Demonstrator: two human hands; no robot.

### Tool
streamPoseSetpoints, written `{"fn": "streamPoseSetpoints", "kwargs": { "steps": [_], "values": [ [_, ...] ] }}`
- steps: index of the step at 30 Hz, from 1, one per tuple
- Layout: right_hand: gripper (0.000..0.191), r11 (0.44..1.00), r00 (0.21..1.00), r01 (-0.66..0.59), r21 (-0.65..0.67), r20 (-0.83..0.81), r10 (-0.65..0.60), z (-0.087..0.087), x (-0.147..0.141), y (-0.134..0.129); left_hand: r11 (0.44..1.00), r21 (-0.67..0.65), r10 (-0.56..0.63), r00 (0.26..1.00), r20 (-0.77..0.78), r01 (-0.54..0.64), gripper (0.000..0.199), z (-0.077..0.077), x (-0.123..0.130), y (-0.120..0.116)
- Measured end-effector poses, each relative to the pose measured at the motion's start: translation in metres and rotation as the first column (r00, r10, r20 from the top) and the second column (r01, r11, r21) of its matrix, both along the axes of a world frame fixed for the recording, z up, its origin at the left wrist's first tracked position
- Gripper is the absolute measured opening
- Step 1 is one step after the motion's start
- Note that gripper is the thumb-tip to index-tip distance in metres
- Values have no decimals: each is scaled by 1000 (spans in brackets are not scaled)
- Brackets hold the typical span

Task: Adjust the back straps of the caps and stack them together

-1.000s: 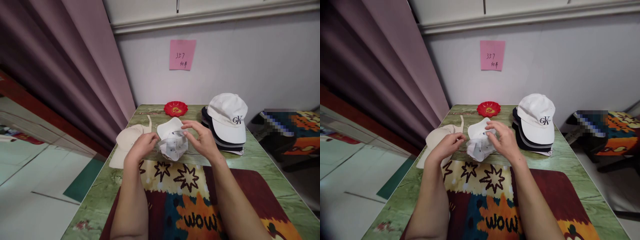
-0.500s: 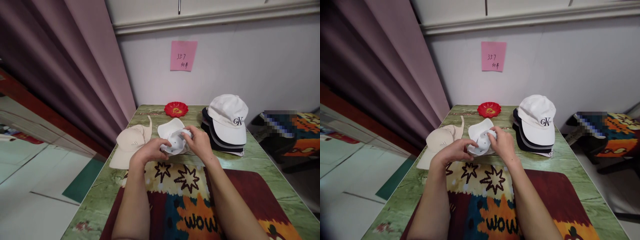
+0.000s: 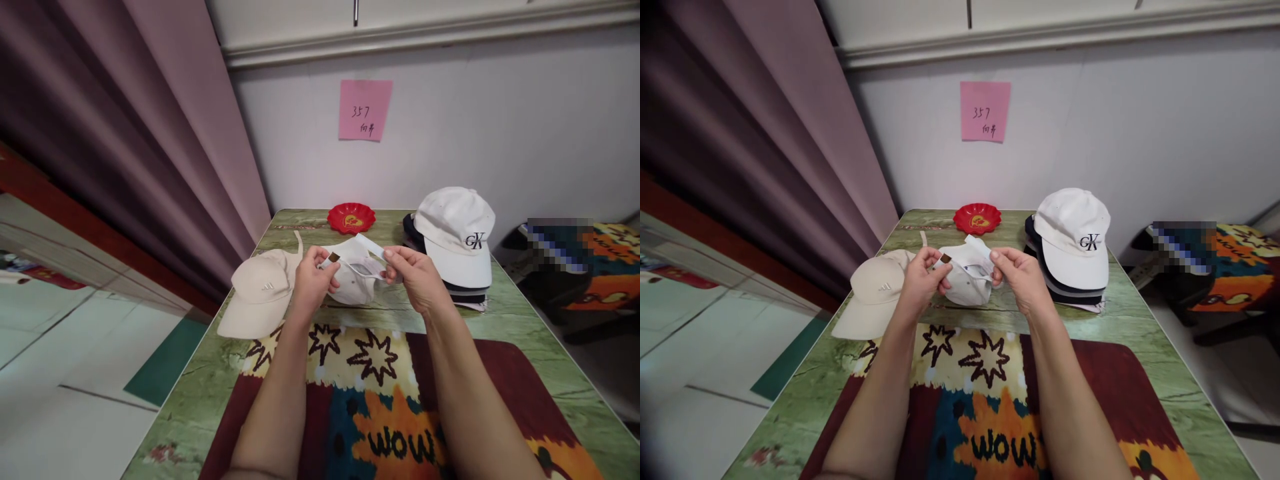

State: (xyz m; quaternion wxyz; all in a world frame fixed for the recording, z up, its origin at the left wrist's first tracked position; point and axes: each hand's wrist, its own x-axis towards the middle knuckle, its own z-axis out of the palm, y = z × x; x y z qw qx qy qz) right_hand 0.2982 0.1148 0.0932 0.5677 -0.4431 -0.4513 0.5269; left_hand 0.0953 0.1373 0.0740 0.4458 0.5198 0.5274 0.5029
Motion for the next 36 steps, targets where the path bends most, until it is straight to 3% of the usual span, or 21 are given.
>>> {"fn": "streamPoseSetpoints", "kwargs": {
  "steps": [2, 6, 9, 15, 21, 30, 33, 36],
  "values": [
    [35, 1000, 1000, 0, -19, 26, 0, 1, -2, -1, 999, 42, 6, 999, -41, -4, 26, -1, 5, -1],
    [25, 999, 999, 47, -4, 12, -47, 4, -3, -3, 978, 210, 43, 957, -287, 19, 13, -2, 10, -4],
    [22, 998, 998, 60, 24, 1, -60, 6, -3, -3, 946, 325, 122, 911, -394, 14, 23, -4, 12, -4],
    [34, 998, 998, 62, -26, 28, -61, -5, -12, 2, 927, 360, 63, 909, -412, 100, 19, -3, 19, -7],
    [35, 988, 998, -29, -152, 50, 37, -16, -31, 4, 909, 383, -10, 930, -369, 162, 23, -8, 22, -5],
    [32, 992, 999, -30, -119, -47, 24, -17, -42, 2, 841, 540, 162, 933, -322, 40, 12, -7, 27, -6],
    [32, 993, 998, -49, -105, -44, 44, -20, -47, 1, 861, 502, 241, 931, -274, -75, 9, -4, 32, -9],
    [30, 994, 997, -66, -87, 39, 70, -22, -51, 0, 909, 371, 278, 939, -204, -188, 13, -2, 34, -10]
  ]
}}
